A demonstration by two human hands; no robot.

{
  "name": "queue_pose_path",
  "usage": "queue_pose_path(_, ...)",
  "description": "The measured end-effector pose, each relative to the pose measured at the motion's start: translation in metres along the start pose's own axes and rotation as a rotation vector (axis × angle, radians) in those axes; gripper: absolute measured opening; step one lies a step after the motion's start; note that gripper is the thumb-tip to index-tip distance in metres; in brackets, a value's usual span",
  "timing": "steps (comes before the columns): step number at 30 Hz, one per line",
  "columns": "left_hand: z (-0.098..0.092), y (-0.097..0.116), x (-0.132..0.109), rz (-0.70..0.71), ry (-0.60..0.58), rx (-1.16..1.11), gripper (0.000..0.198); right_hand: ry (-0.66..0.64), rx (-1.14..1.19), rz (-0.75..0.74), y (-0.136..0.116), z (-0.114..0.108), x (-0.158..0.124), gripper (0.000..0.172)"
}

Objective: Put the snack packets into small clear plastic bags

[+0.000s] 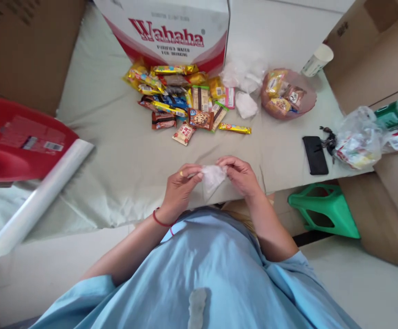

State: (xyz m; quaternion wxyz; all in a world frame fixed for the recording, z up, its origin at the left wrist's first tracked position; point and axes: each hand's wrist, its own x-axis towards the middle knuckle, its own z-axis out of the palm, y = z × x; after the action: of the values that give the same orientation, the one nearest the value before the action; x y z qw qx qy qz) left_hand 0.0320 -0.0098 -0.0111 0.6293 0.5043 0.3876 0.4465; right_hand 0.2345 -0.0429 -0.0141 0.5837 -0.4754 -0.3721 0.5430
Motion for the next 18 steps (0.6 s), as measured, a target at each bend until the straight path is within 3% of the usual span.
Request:
queue_pose_path(3,-0.010,-0.001,-0.008,-0.018,0.110,-0.121,0.011,0.101,0.096,0.062,0.007,-0.004,-0.001,0.029)
queue_pose_path(5,-0.020,0.003,-0.014,-0.051,0.122,-0.182,0.005,0.121,0.144,0.094,0.011,-0.006,-0.002,0.031)
queue_pose_path(11,-0.042,0.016,-0.032,-0.136,-0.127,-0.136,0.017,0.132,0.087,0.065,0.006,-0.003,-0.001,0.033)
queue_pose_path(14,-0.033,0.017,-0.032,-0.088,-0.085,-0.002,0.025,0.139,0.043,0.045,0.000,0.007,-0.001,0.033)
queue_pose_path(18,-0.010,0.016,-0.024,-0.025,-0.126,0.321,0.031,0.118,-0.055,0.045,-0.005,0.018,-0.003,0.033)
